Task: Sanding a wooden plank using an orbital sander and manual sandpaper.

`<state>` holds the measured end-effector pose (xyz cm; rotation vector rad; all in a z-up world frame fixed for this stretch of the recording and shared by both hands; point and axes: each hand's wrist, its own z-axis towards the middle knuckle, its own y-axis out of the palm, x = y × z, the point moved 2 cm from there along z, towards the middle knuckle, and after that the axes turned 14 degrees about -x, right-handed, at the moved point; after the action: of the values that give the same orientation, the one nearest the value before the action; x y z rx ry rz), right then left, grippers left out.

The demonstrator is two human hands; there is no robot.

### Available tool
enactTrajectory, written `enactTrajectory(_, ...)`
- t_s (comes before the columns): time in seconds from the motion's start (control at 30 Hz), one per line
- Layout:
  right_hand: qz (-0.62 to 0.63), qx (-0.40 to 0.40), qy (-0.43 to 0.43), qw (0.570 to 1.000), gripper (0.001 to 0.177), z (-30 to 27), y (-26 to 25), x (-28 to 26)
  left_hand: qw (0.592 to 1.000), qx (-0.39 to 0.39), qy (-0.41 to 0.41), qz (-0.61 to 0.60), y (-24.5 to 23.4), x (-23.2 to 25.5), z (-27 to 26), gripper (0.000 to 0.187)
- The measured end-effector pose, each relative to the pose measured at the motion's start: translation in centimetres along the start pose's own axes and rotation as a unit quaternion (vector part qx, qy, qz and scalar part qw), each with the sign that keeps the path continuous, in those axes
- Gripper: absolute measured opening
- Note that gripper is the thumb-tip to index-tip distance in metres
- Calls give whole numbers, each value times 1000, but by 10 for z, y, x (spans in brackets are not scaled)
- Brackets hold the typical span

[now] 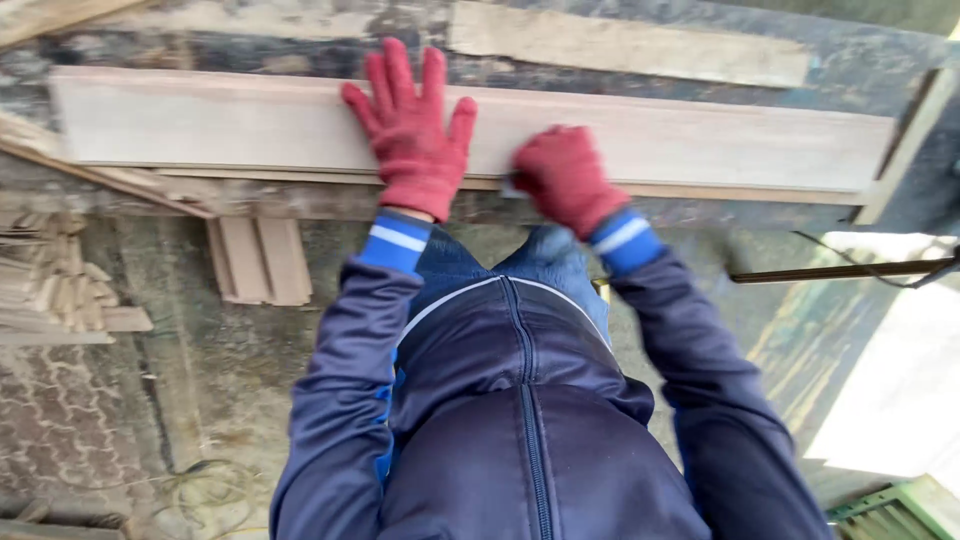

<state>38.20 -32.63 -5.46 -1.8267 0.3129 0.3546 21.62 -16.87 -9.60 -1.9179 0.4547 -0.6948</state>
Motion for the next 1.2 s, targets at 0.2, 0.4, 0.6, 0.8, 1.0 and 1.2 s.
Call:
enactTrajectory(0.2, 46, -33, -14, 998, 14, -95, -9, 113, 999, -32, 2, 7, 19, 73, -1, 64)
enactTrajectory(0.4, 62, 0, 28, 998, 19, -158, -15, 181, 999, 44, 19, 24, 12, 98, 1, 54)
enactTrajectory(0.6, -49, -1, -18, 999, 26, -89, -2, 116, 995, -12, -101, 4, 21, 123, 9, 61)
enactTrajectory(0.8, -29, -66, -16, 997, 11, -167, -15, 190, 993, -42, -102, 28, 18, 133, 5, 70)
enactTrajectory(1.0, -83, -68, 67, 992, 26, -178, -16, 192, 993, -22, -109, 36, 12, 135, 4, 68)
enactTrajectory(1.2, 15, 25, -25, 999, 10, -86, 16, 112, 980, -111, -158, 44, 21, 135, 10, 63)
